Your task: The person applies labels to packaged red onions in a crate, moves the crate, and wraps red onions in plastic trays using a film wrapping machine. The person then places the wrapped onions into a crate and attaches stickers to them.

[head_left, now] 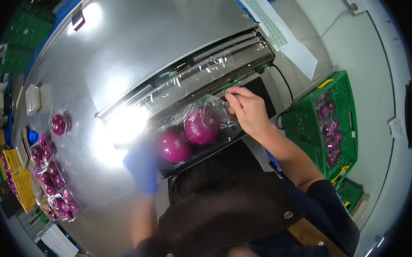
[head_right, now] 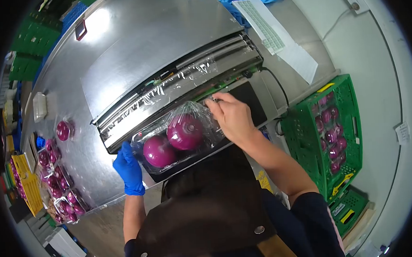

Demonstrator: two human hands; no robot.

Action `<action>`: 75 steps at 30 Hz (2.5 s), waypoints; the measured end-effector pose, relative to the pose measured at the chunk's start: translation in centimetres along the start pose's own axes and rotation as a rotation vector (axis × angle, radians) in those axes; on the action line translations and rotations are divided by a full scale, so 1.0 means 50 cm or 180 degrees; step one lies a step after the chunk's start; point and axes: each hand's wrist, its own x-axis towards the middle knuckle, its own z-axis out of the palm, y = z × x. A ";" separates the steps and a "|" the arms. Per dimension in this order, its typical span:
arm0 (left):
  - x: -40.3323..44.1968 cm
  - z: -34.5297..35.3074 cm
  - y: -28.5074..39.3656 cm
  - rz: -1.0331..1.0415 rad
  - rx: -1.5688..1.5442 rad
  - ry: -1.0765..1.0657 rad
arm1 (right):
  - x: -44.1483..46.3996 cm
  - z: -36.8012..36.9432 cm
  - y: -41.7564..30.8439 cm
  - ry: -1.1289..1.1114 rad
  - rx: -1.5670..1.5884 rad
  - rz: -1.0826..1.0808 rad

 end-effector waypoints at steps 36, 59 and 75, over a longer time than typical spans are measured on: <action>-0.161 0.190 0.184 -0.2236 -0.2284 -0.5048 | -0.165 -0.282 -0.142 -0.1715 0.1246 -0.0133; -0.182 0.447 0.343 -0.2393 -0.0627 -0.5435 | -0.983 -0.556 0.777 0.2751 0.0699 0.5493; -0.080 0.281 0.214 -0.1979 -0.2269 -0.3727 | -0.872 -0.712 0.889 0.2089 0.0114 0.4711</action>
